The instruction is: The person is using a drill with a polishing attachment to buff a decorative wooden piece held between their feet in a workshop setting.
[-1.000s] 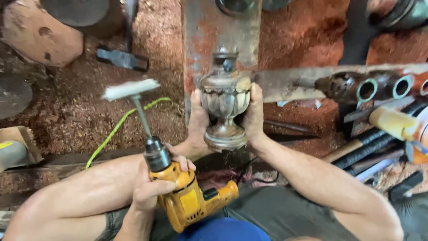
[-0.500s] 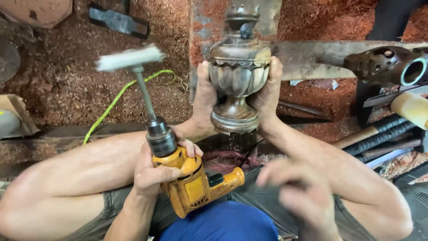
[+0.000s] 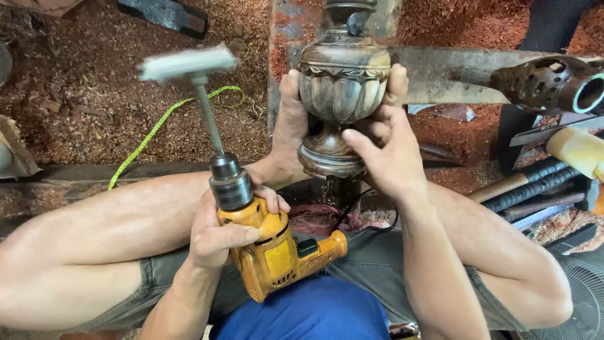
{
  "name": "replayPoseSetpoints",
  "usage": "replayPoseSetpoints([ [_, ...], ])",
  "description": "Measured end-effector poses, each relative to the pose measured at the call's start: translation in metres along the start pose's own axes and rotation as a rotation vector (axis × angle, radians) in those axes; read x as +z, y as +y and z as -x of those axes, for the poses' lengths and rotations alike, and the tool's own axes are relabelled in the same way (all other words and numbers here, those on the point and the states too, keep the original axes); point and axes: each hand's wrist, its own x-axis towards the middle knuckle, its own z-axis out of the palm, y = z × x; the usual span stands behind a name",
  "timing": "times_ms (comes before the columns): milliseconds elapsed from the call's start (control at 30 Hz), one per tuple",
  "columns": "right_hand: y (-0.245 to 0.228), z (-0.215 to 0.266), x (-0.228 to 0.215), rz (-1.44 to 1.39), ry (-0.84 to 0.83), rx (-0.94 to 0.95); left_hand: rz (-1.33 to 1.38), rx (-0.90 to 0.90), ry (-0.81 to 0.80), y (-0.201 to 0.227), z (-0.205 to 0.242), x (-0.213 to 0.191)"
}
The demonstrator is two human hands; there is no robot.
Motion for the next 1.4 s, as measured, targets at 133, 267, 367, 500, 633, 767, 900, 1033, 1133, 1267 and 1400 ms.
replayPoseSetpoints([
  [133,0.000,-0.006,0.007,0.246,-0.022,0.100,0.018,-0.015,0.002,-0.002,-0.003,0.000],
  [267,0.026,-0.025,0.016,0.198,-0.172,-0.091,0.004,-0.011,0.010,-0.003,-0.005,0.002],
  [367,0.014,-0.027,0.022,0.218,-0.214,-0.154,0.002,-0.032,-0.005,-0.005,-0.008,0.003],
  [500,0.012,-0.028,0.025,0.232,-0.193,-0.190,-0.033,0.013,-0.034,-0.008,-0.007,0.007],
  [633,0.022,-0.044,0.016,0.192,-0.121,-0.208,-0.092,0.052,-0.022,-0.009,0.002,0.014],
  [767,0.014,-0.057,0.007,0.066,-0.023,-0.376,-0.072,0.040,0.007,-0.008,0.021,0.028],
  [900,0.044,-0.111,0.006,0.131,0.107,-0.474,-0.172,0.095,0.048,-0.013,0.032,0.041],
  [1033,0.019,-0.112,0.008,0.164,0.242,-0.417,-0.166,0.093,0.006,-0.019,0.034,0.042],
  [1133,-0.008,-0.100,0.007,0.066,0.212,-0.365,-0.130,0.083,0.032,-0.023,0.034,0.035],
  [1267,0.022,-0.141,-0.004,0.142,0.091,-0.364,-0.074,0.006,0.077,-0.019,0.028,0.034],
  [1400,0.026,-0.133,-0.007,0.183,0.031,-0.231,-0.071,-0.039,0.088,-0.016,0.007,0.037],
])
